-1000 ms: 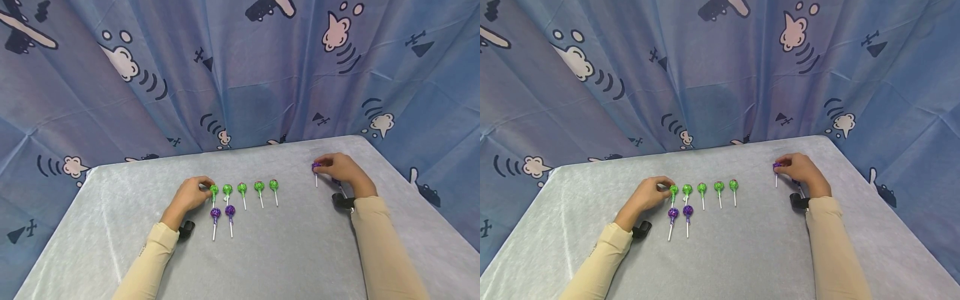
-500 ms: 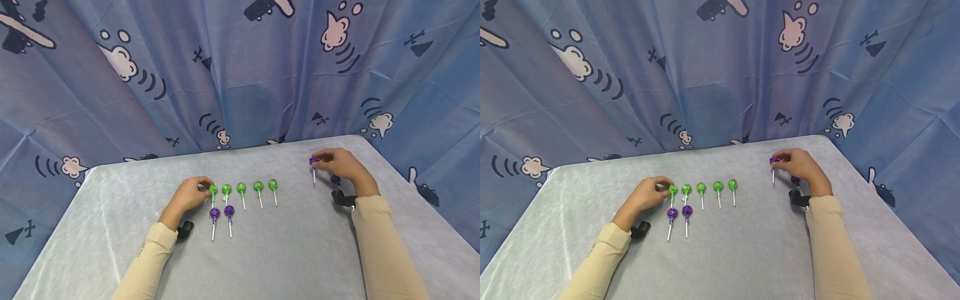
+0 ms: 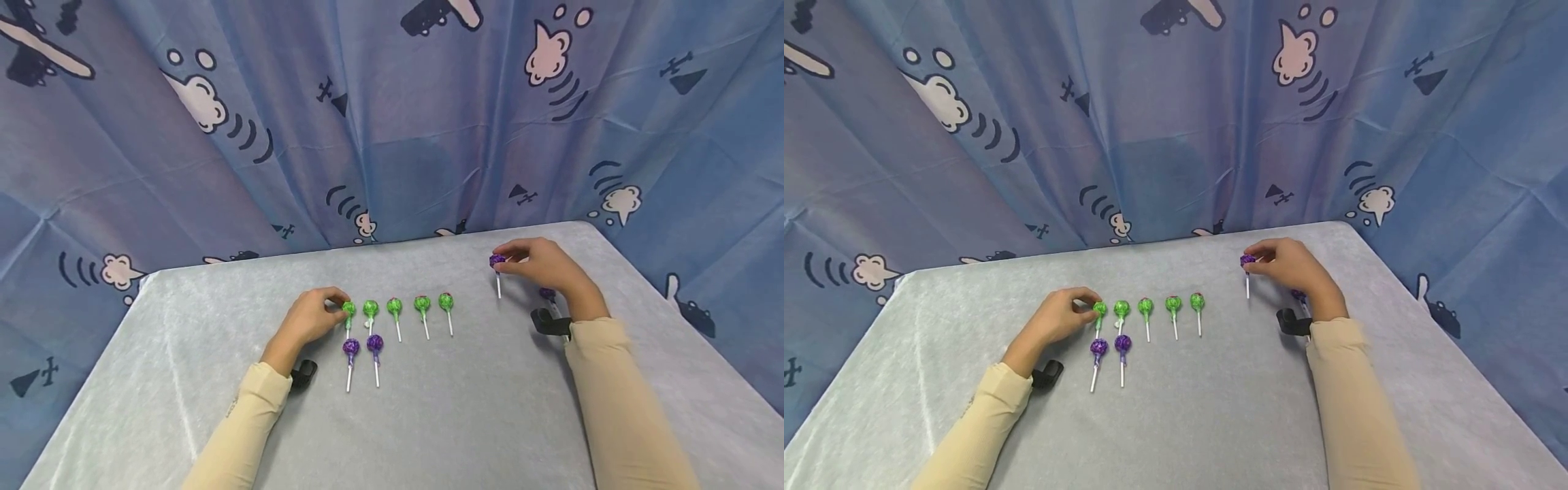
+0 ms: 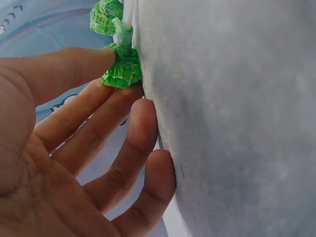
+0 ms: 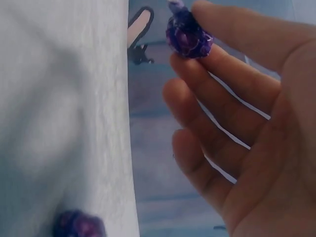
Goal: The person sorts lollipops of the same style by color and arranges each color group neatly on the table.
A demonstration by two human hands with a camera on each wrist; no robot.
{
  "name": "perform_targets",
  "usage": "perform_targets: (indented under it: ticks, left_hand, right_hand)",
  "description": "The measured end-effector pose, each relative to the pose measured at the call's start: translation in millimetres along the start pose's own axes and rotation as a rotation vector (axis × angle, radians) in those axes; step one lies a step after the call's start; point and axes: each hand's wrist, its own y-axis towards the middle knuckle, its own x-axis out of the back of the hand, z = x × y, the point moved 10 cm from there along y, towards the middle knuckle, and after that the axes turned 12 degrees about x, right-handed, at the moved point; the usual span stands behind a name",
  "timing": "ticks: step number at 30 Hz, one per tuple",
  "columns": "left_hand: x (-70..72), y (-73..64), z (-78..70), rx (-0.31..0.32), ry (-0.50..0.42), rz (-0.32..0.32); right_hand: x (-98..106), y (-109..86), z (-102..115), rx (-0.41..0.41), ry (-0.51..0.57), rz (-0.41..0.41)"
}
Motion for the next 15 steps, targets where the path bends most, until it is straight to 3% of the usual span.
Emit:
perform_targets:
  ticks: [3, 15]
  left_hand:
    - [-3.4, 0.8, -0.4, -0.006, 0.0, 0.008]
    - [1.5, -0.3, 4.0, 0.013, 0.005, -0.013]
  right_hand:
    - [-2.5, 0.0, 6.9, 0.008, 0.005, 0.006]
    - [-30.5, 5.9, 59.3, 0.177, 0.04, 0.041]
